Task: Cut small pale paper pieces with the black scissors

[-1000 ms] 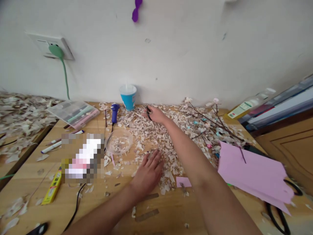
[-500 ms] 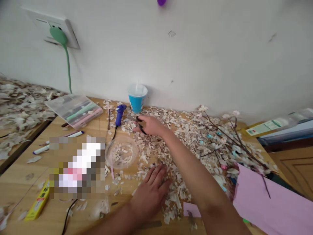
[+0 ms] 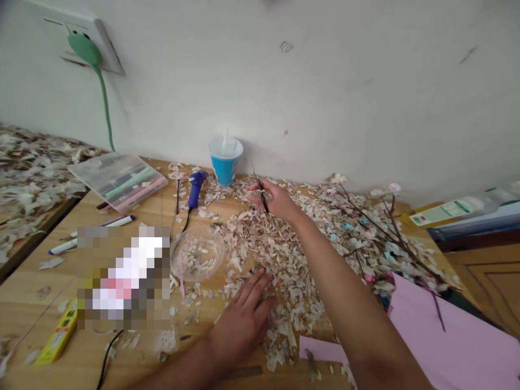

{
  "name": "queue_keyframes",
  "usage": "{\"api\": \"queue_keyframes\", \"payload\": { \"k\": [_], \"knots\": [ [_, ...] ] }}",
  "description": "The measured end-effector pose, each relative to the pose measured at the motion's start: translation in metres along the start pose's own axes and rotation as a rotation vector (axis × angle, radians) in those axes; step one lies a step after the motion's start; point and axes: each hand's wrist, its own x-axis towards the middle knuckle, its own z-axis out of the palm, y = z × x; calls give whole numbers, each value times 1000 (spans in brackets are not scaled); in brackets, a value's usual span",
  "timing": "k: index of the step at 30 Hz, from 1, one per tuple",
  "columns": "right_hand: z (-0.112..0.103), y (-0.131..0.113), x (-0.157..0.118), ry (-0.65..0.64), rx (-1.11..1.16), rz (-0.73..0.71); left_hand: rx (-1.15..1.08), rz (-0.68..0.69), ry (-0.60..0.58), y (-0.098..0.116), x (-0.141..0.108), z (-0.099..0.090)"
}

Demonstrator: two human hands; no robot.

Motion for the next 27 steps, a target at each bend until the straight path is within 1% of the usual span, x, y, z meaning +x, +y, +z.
{"api": "queue_keyframes", "payload": {
  "k": [3,5,7,9,11,12,15,17,19,21,23,25,27],
  "knots": [
    [2,16,-20,-62,23,23,-17,44,41,-2,1,0],
    [6,25,-34,-52,38,35,-5,60,96,-4,1,0],
    [6,29,-49,39,53,28,21,52,144,-6,2,-1],
    [4,29,-64,155,59,9,46,32,164,-7,4,-2],
    [2,28,-79,205,43,-9,59,4,163,-7,5,-3],
    [2,27,-85,194,25,-14,60,-15,157,-6,6,-3],
    [11,25,-100,94,-62,-11,50,-81,130,-6,8,-2],
    [22,26,-104,51,-132,12,27,-106,105,-6,8,0],
    [34,28,-105,63,-191,59,-1,-106,87,-6,9,1],
    [44,30,-104,108,-220,119,-21,-91,78,-7,9,1],
    [49,31,-101,162,-213,173,-31,-83,78,-7,9,0],
    [49,31,-97,227,-172,212,-41,-79,79,-7,9,-1],
    [44,30,-91,329,-102,241,-53,-77,77,-6,9,-3]
  ]
}}
